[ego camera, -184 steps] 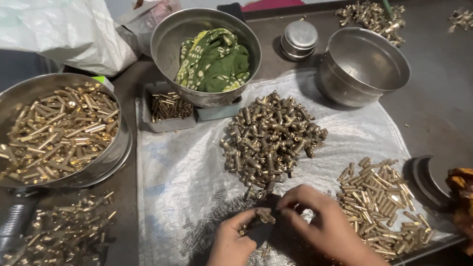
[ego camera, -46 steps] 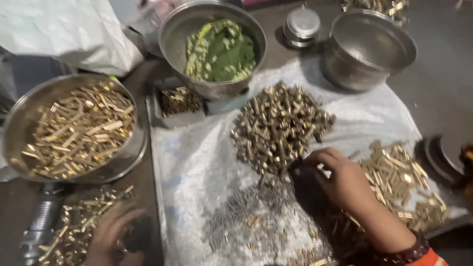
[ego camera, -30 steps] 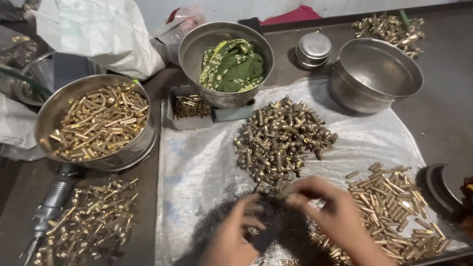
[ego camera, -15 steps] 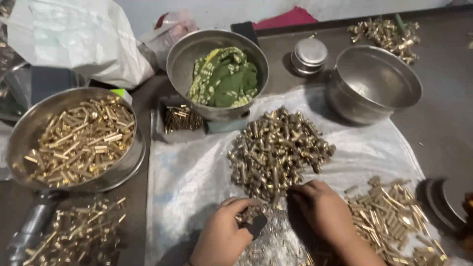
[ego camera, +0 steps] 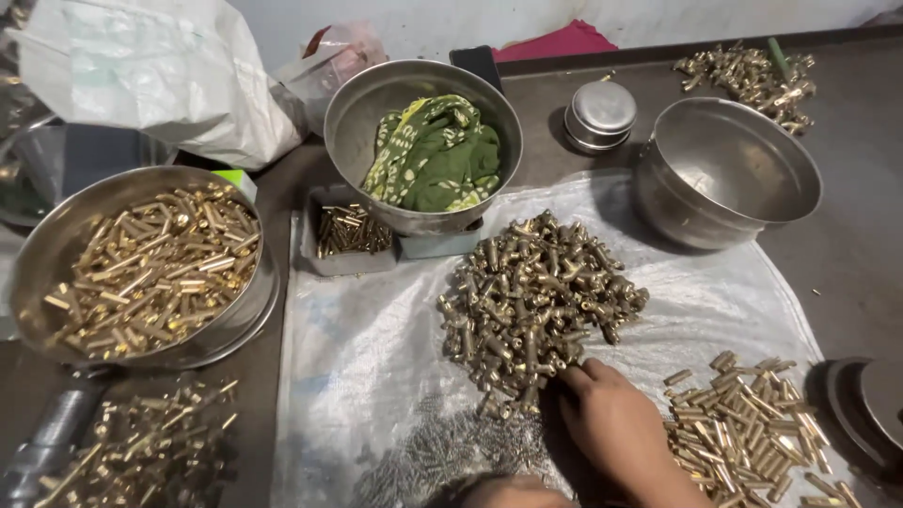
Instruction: Assembling small brass fittings by inserting metal pins and springs.
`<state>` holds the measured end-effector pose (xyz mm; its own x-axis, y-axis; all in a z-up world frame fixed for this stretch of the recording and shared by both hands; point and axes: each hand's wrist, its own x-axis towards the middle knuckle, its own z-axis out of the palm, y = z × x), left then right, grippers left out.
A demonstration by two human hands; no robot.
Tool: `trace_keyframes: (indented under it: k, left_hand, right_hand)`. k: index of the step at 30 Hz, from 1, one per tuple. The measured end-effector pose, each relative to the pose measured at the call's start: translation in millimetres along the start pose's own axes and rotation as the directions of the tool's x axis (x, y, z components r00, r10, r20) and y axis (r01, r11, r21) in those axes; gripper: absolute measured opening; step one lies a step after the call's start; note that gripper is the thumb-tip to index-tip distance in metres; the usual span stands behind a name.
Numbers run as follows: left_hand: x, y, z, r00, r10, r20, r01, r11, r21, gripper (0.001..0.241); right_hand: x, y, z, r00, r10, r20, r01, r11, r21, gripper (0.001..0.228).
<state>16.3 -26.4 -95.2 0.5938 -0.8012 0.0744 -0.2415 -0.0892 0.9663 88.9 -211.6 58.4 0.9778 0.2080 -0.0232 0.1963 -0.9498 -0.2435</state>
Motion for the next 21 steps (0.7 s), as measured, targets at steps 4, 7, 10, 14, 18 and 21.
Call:
trace_keyframes:
  k: [4, 7, 10, 14, 18, 21]
  left_hand:
    - [-2.1, 32.9, 9.4, 0.991, -0.099, -0.093, 0.1, 0.995, 0.007, 0.031]
    - [-7.2, 69.4, 14.8, 0.944, -0.252, -0.211, 0.255, 0.967, -0.014, 0.032]
    - [-17.1, 117.7, 15.3, 0.857, -0.409, -0.314, 0.409, 0.91, -0.066, 0.034]
    - [-23.6, 177.7, 11.4, 0.761, -0.328, -0.56, 0.406, 0.914, 0.016, 0.043]
    - [-31.9, 200.4, 12.4, 0.772, -0.305, -0.558, 0.403, 0.913, 0.059, 0.034]
    - [-44.3, 203.3, 13.5, 0.763, -0.376, -0.525, 0.461, 0.887, 0.035, 0.03]
  right_hand:
    - [-5.6, 7.9, 4.8, 0.999, -0.022, -0.031, 0.022, 1.0, -0.006, 0.026]
    - [-33.6, 1.2, -19.1, 0.999, -0.009, -0.042, 0.009, 1.0, 0.006, 0.026]
    - [-81.3, -9.9, -43.9, 0.994, 0.094, 0.05, -0.106, 0.934, 0.343, 0.026]
    - [-121.9, -12.5, -42.0, 0.956, -0.258, -0.141, 0.294, 0.807, 0.513, 0.026]
    - [-136.7, -19.9, -36.0, 0.887, -0.383, -0.258, 0.446, 0.854, 0.269, 0.026]
    - [-138.9, -31.6, -36.5, 0.854, -0.422, -0.304, 0.491, 0.847, 0.205, 0.028]
